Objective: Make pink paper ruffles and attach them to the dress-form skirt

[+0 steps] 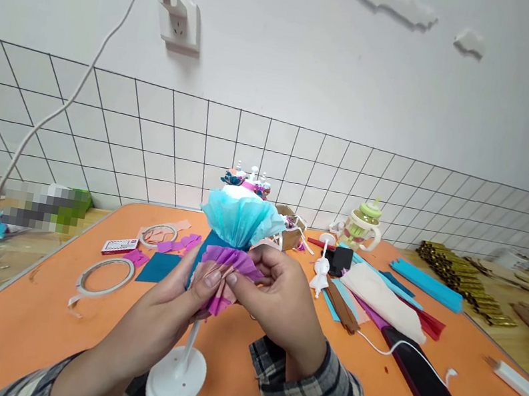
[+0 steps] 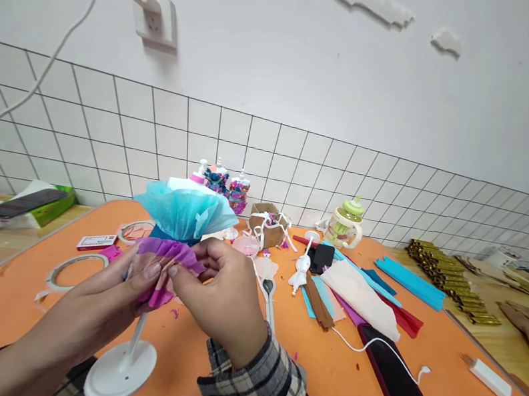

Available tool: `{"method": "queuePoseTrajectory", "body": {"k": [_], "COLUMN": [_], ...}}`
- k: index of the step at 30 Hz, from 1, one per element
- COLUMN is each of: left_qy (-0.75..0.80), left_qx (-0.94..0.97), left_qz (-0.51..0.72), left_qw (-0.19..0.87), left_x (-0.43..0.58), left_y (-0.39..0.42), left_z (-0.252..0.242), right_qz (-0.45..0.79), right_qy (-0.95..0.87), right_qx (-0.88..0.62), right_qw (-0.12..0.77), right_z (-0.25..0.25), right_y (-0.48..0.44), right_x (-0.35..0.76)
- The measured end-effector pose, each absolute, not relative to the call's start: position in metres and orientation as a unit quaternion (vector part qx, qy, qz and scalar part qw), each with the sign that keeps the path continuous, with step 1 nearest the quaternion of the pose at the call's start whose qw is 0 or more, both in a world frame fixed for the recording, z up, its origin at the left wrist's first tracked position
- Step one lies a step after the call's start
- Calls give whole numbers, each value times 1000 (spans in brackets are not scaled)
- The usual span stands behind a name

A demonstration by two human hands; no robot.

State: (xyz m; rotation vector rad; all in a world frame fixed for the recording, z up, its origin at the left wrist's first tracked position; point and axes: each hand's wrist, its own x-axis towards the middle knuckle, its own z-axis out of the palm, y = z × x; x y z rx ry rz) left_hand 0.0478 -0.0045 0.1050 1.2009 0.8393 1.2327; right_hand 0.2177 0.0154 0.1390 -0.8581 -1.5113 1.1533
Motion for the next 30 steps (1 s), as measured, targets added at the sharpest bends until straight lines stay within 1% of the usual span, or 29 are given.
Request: {"method": "queuePoseTrajectory", "body": {"k": [3, 11, 16, 22, 30], "left_qy": [349, 352, 315, 297, 311], "left_qx": [517, 571, 528, 465, 423], "left_qz": [510, 500, 504, 505, 519], "left_qw": [593, 548, 606, 664, 675], "left_x": [48, 53, 52, 50, 55], "left_y": [-5, -7, -7, -7, -8], "left_z": [105, 116, 115, 117, 124], "right_qz": [457, 461, 457, 451, 442], "right_qy": [-631, -627, -636, -638, -637], "right_qx": [-377, -388, -391, -375, -376], "right_qw": [501, 493, 483, 498, 507], "right_z": [141, 141, 143, 140, 140], "right_y": [14, 15, 15, 17, 15], "right_x": [217, 217, 221, 224, 221]}}
